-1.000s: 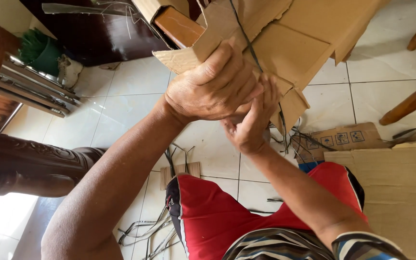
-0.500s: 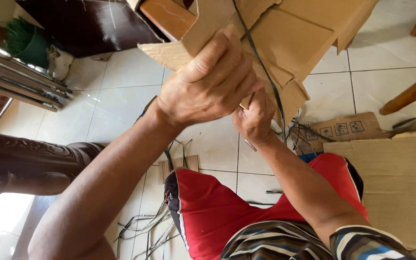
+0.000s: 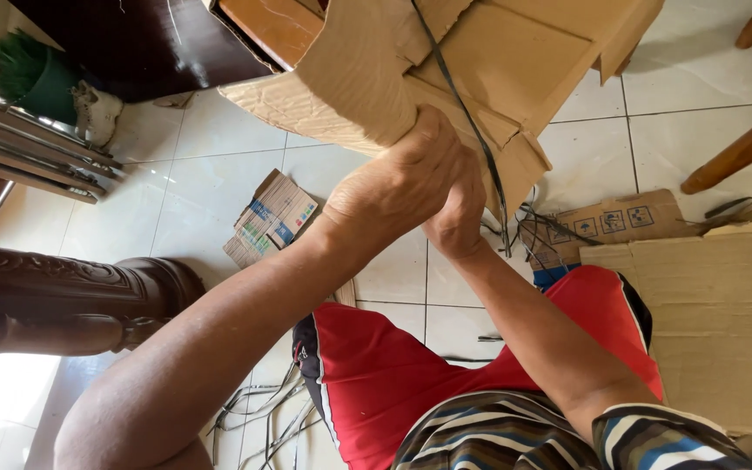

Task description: Wrapping a wooden furniture leg with cardboard and securing it with plastic straps for protection.

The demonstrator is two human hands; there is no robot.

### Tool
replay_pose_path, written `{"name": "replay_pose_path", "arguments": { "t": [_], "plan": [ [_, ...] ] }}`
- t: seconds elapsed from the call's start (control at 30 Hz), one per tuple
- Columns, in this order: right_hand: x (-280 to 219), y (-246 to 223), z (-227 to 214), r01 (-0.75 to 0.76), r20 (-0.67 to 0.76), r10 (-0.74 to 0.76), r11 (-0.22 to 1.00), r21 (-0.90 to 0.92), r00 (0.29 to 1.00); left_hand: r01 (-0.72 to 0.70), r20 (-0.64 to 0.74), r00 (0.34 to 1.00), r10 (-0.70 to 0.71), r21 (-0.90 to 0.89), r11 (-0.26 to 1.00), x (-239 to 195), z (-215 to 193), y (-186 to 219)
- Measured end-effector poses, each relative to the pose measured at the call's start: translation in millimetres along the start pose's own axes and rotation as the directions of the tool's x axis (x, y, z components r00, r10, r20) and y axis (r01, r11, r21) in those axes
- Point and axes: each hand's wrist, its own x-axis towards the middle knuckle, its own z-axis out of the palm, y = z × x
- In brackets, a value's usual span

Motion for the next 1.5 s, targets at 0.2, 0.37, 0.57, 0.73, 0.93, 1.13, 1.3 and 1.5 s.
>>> {"name": "replay_pose_path", "arguments": {
  "t": [0.2, 0.37, 0.57, 0.73, 0.93, 1.13, 1.3, 1.5],
  "plan": [
    [-10, 15, -10, -0.023, 0.044, 0.023, 1.000, -0.002, 0.999, 0.010, -0.122, 0.992, -0.026, -0.130, 0.991, 4, 17, 19],
    [-20, 19, -30, -0.044, 0.104, 0.040, 0.998, 0.040, 0.994, -0.014, -0.133, 0.991, -0.002, -0.116, 0.993, 5, 24, 31],
    [-46, 26, -75, -0.191, 0.128, 0.180, 0.978, 0.081, 0.975, -0.019, -0.162, 0.987, -0.009, -0.170, 0.985, 9, 26, 47],
    [-63, 38, -84, -0.504, 0.132, 0.490, 0.856, 0.110, 0.861, -0.043, -0.111, 0.993, 0.025, -0.166, 0.985, 7, 16, 40],
    [-72, 59, -82, -0.540, 0.318, 0.581, 0.814, -0.216, 0.749, -0.063, -0.078, 0.996, 0.050, -0.170, 0.983, 13, 20, 54],
    [-80, 61, -87, -0.478, 0.313, 0.502, 0.865, -0.155, 0.806, -0.105, -0.108, 0.991, 0.080, -0.242, 0.965, 13, 30, 77],
    [-66, 37, -78, -0.244, 0.310, 0.283, 0.957, -0.159, 0.908, -0.088, -0.097, 0.993, 0.066, -0.234, 0.968, 15, 34, 89],
    [-55, 37, -58, -0.152, 0.376, 0.220, 0.967, -0.203, 0.900, -0.042, -0.052, 0.998, 0.028, -0.296, 0.954, 16, 35, 102]
  ]
}}
